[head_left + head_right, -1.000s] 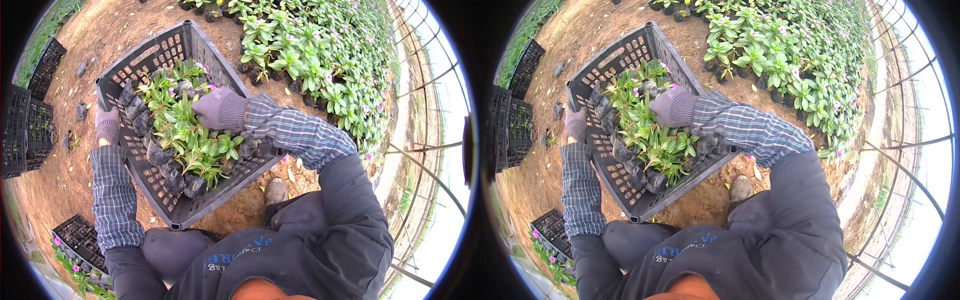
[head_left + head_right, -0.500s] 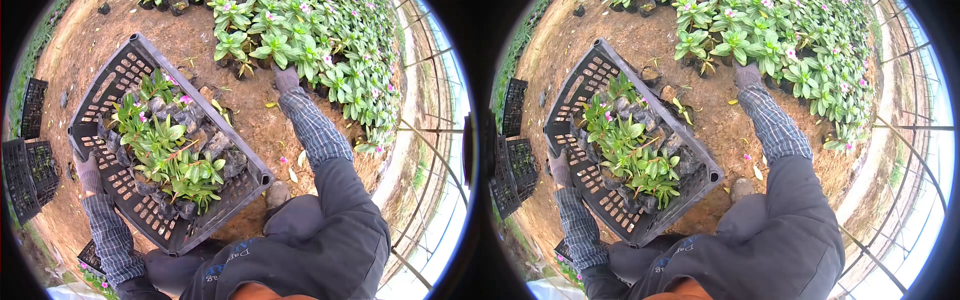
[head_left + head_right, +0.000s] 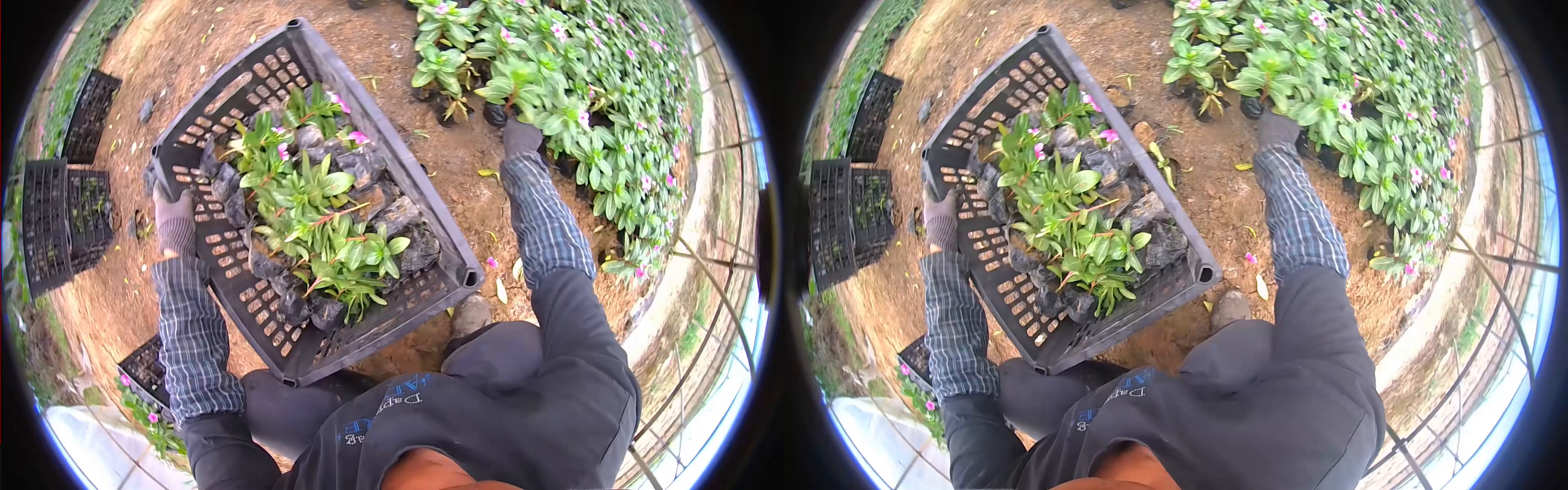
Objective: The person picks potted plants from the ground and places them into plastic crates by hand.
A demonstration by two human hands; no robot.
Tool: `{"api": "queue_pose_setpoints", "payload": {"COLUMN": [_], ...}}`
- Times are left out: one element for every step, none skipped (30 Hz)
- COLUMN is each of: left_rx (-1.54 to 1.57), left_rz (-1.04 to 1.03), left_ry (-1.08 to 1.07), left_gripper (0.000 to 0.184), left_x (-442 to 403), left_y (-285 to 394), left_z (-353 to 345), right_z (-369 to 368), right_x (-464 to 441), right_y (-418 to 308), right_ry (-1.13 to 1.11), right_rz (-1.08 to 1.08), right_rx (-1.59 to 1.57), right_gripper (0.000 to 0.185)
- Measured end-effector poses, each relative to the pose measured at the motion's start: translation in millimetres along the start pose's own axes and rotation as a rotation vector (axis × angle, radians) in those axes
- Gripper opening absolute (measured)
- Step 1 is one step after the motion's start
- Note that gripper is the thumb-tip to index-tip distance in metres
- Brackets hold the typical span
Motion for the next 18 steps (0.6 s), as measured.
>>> {"api": "queue_pose_setpoints", "payload": {"left_rx": [0.0, 0.02, 0.019, 0.02, 0.017, 0.013, 0.051, 0.02, 0.037, 0.053, 0.061, 0.059, 0.056, 0.06, 0.074, 0.09, -0.002, -0.003], "left_rz": [0.058, -0.027, -0.004, 0.015, 0.006, -0.003, 0.002, 0.02, 0.03, 0.039, 0.047, 0.069, 0.088, 0.085, 0.109, 0.121, 0.117, 0.027], "left_ry": [-0.027, 0.009, -0.004, -0.019, 0.006, 0.029, -0.002, 0.015, 0.013, 0.009, 0.015, 0.022, 0.028, 0.032, -0.005, -0.048, 0.02, 0.107], "left_gripper": [0.068, 0.069, 0.069, 0.07, 0.069, 0.069, 0.069, 0.067, 0.065, 0.064, 0.064, 0.062, 0.061, 0.061, 0.06, 0.059, 0.056, 0.055], "left_x": [4.6, -4.9, 1.1, 6.7, 1.9, -2.0, 0.0, 0.9, 2.6, 3.7, 2.4, 0.6, 0.3, 3.5, 8.5, 11.4, 5.9, -4.9], "left_y": [6.8, -6.1, 1.6, 12.0, 5.2, -1.5, 1.4, 1.7, 3.5, 4.6, 2.9, -0.6, -2.2, 1.0, 4.9, 11.9, 4.7, -7.8], "left_z": [2.1, -3.3, 0.5, 3.9, 1.2, -1.2, -0.1, 0.6, 1.4, 2.8, 2.3, 0.4, 0.5, 5.2, 8.5, 7.6, 4.9, -3.6], "right_z": [7.7, 37.0, 51.7, 66.6, 88.3, 107.6, 130.0, 152.4, 182.5, 199.4, 213.5, 214.6, 208.3, 199.8, 173.4, 130.2, 31.6, 85.8], "right_x": [2.3, 2.8, 6.3, 13.6, 10.0, 8.4, 13.4, 22.8, 43.5, 69.7, 88.9, 119.2, 132.3, 147.4, 164.6, 175.7, 174.1, 188.7], "right_y": [5.0, -20.0, -42.5, -75.2, -110.0, -143.9, -180.2, -218.8, -266.7, -305.8, -343.2, -369.3, -393.1, -411.8, -425.9, -428.7, -417.9, -383.8], "right_ry": [0.01, 0.15, -0.042, -0.24, -0.275, -0.31, -0.292, -0.273, -0.339, -0.4, -0.054, 0.322, 0.06, -0.192, -0.234, -0.273, 0.592, -0.022], "right_rz": [-0.11, 0.051, -0.036, -0.129, -0.008, 0.112, 0.237, 0.362, 0.58, 0.792, 1.219, 1.608, 1.514, 1.395, 1.426, 1.435, 1.714, 1.441], "right_rx": [-0.348, -0.229, -0.557, -0.876, -0.917, -0.956, -0.928, -0.898, -0.757, -0.606, -0.423, -0.207, -0.073, 0.058, 0.24, 0.43, 0.856, 0.337], "right_gripper": [0.034, 0.034, 0.033, 0.032, 0.032, 0.033, 0.033, 0.034, 0.035, 0.036, 0.029, 0.021, 0.023, 0.025, 0.026, 0.028, 0.029, 0.03]}}
Point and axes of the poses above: each hand's wrist, its own x-axis away from the middle knuckle, its own z-axis out of the back of the hand, y = z × x, the point moved 8 cm from there along -x, towards the middle knuckle, and after that the axes turned 5 degrees about -y, right-handed, at the moved point
